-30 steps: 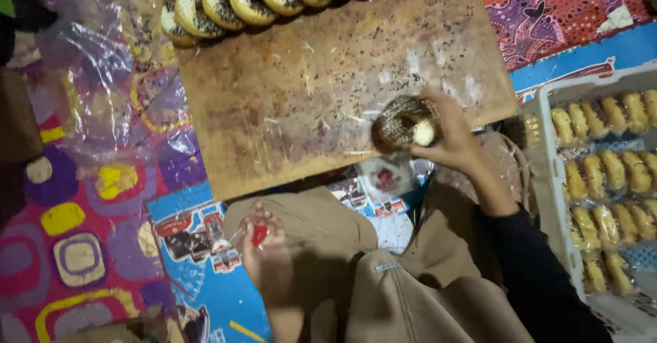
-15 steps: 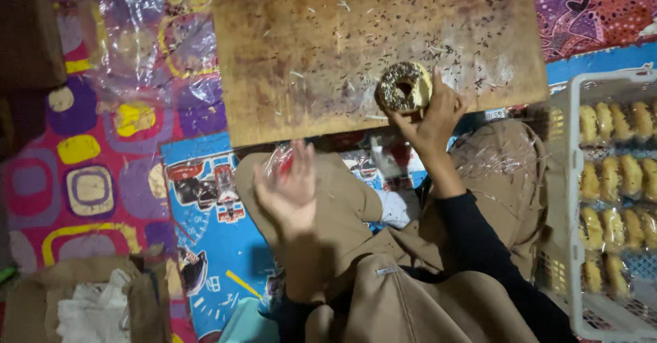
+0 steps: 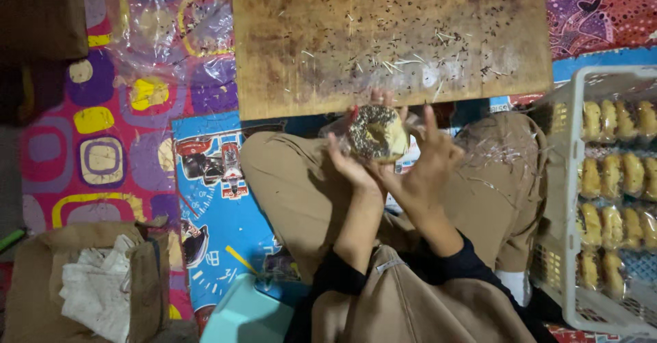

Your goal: The person sits on the floor and repeatedly picks up doughnuts from a wooden board, places them into clear plastic bags, and arranges the packaged doughnuts in a white plastic basket. The person handles the doughnuts one at a time throughout the clip.

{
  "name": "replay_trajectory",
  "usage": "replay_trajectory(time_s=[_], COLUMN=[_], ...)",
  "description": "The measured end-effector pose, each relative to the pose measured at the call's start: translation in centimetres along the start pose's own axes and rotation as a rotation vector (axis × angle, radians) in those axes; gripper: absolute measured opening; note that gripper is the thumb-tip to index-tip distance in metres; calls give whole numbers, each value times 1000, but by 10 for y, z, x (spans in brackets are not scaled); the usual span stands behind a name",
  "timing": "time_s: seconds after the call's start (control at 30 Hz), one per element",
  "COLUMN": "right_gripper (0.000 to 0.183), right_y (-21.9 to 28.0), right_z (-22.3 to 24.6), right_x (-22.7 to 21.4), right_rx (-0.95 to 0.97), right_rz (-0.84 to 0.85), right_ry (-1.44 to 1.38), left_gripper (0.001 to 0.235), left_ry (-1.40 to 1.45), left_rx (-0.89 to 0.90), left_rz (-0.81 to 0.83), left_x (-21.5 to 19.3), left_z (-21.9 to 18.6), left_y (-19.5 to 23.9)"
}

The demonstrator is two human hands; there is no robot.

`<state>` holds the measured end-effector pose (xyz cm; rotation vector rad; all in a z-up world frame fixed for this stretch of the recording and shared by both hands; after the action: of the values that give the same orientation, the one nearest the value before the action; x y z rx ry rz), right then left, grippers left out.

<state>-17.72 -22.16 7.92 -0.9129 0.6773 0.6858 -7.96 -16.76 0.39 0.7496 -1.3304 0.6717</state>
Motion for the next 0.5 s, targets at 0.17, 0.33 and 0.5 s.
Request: replay_trajectory(time_s=[0.17,0.33,0.5], right_gripper=[124,118,86], right_y=[-9,-13,-14], right_z=[-7,-6,1], right_x=[-4,-19,-41], right_rx=[-213,-208,-131], right_rz=[-23,-47,44], right_ry=[-275,-226,-848], left_gripper=[75,87,89], left_ry=[-219,-83,-171], left_rx=[-47,-214,-205], left_rz=[-49,75,169], left_x=[43,55,49], left_z=[2,18,7], left_y=[14,27,27])
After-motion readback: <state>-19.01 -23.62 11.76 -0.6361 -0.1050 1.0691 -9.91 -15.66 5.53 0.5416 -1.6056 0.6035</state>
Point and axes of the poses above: each hand's wrist, its own y-axis away from the middle knuckle, its own x-axis out of the palm, z = x × y, the point moved 1 cm from there along -y, towards the middle knuckle, and after that the axes turned 10 degrees about -x, right-handed, at the moved point
